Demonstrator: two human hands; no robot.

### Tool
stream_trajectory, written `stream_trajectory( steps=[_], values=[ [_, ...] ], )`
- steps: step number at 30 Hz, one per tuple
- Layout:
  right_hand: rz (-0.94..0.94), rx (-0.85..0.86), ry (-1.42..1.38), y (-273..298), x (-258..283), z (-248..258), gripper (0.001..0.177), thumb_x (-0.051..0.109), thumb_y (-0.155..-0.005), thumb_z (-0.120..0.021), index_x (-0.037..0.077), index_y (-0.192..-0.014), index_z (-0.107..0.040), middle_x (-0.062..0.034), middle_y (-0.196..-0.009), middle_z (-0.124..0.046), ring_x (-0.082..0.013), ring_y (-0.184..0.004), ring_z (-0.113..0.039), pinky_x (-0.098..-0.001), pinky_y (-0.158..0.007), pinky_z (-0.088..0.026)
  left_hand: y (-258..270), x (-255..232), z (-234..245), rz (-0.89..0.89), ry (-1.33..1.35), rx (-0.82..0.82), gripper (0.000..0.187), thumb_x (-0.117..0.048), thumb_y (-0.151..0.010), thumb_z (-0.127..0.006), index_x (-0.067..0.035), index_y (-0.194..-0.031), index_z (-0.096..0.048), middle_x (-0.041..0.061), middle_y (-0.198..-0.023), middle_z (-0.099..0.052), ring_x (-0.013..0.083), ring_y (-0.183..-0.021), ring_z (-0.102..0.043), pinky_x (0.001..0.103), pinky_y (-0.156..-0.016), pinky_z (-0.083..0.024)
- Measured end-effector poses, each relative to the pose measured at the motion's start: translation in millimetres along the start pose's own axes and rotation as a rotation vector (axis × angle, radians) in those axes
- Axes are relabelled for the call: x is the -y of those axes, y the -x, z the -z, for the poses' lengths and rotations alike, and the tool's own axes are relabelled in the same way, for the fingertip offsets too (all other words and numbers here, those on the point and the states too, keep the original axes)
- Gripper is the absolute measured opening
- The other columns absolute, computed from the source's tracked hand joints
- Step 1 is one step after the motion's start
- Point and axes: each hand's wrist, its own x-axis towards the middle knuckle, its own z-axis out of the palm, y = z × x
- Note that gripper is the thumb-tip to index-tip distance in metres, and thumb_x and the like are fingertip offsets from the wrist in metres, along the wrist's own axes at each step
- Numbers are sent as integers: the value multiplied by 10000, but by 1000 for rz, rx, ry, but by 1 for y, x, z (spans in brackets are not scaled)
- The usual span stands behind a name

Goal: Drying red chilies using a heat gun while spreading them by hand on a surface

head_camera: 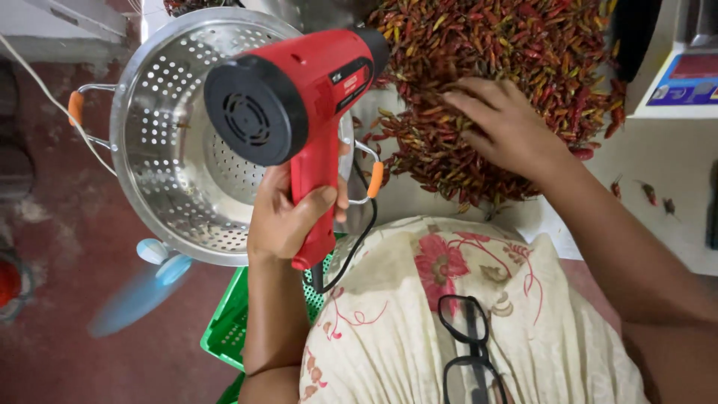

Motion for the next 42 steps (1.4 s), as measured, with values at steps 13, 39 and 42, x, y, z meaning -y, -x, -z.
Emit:
stream_trajectory(
  steps=[13, 39, 42],
  values=[
    [-523, -635, -52, 151, 18, -7, 207, -3, -1202, -504, -161, -1266, -622, -305, -1245, -552, -430, -1201, -516, -507, -925, -506, -14, -6, -7, -31, -32, 105, 423, -79, -884, -588, 84, -1271, -536, 224, -890, -675, 228, -612, -651, 302, -552, -561],
    [-133, -493, 103, 27, 5, -36, 216, 114, -984, -858, 116, -1197, -821, -65, -1218, -659, -275, -1148, -510, -383, -908, -307, 18, 13, -12, 36, 19, 315, 491, -260, -940, -690, 80, -1269, -555, 180, -898, -667, 233, -737, -661, 346, -651, -601],
    [-222, -314, 141, 15, 3, -45, 307, 143, -953, -863, 142, -1258, -823, -69, -1255, -594, -322, -1165, -454, -472, -967, -310, 21, 11, -14, 17, -26, 296, 579, -308, -933, -700, 111, -1308, -565, 174, -843, -677, 230, -722, -677, 341, -642, -622]
  ],
)
